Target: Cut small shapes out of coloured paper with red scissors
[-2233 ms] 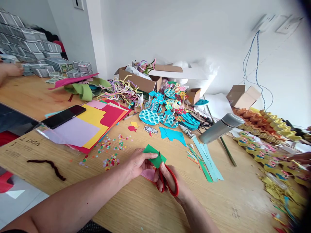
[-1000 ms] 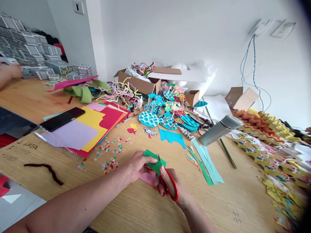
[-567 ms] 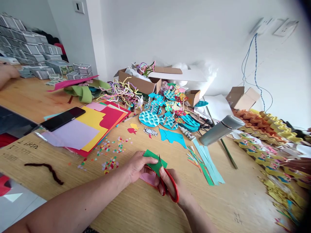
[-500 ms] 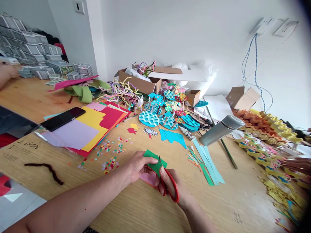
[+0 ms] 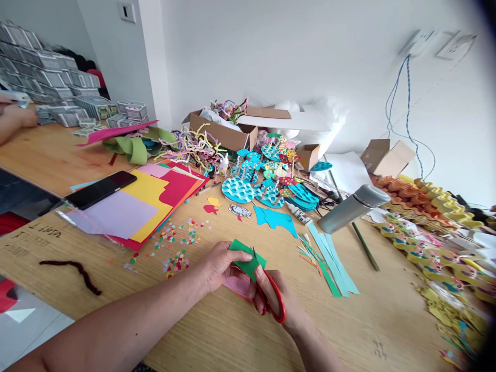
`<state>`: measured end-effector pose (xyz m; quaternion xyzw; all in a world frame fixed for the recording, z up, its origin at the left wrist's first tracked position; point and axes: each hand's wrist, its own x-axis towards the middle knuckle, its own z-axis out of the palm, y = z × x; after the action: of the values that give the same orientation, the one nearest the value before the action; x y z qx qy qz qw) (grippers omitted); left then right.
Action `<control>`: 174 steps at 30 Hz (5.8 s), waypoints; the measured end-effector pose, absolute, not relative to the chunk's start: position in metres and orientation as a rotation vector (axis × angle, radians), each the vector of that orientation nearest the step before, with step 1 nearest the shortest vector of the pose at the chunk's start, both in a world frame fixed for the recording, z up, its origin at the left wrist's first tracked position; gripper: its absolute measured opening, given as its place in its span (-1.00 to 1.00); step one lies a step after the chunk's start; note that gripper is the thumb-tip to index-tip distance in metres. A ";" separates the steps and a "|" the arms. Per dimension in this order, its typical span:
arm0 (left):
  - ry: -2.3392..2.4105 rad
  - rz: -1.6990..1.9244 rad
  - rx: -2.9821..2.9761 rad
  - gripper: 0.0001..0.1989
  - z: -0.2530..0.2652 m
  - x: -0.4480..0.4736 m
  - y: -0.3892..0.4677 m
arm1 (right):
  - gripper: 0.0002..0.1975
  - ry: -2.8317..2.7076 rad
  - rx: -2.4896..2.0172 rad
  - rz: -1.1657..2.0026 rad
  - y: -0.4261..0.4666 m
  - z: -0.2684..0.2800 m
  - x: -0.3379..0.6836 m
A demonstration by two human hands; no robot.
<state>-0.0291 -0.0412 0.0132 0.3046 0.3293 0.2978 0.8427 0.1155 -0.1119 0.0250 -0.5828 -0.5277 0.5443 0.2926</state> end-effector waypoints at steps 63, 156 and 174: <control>0.725 0.582 0.761 -0.76 0.020 -0.033 -0.039 | -0.31 -1.411 -1.551 1.494 -0.115 0.033 0.118; 0.718 0.541 0.776 -0.72 0.025 -0.037 -0.036 | -0.26 -1.532 -1.609 1.493 -0.115 0.039 0.120; 0.734 0.530 0.764 -0.74 0.023 -0.037 -0.034 | -0.32 -1.507 -1.614 1.493 -0.116 0.040 0.121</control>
<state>-0.0372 -0.0341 0.0227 0.3602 0.3461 0.2500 0.8295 0.1209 -0.1157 0.0401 -0.5884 -0.5495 0.5443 0.2359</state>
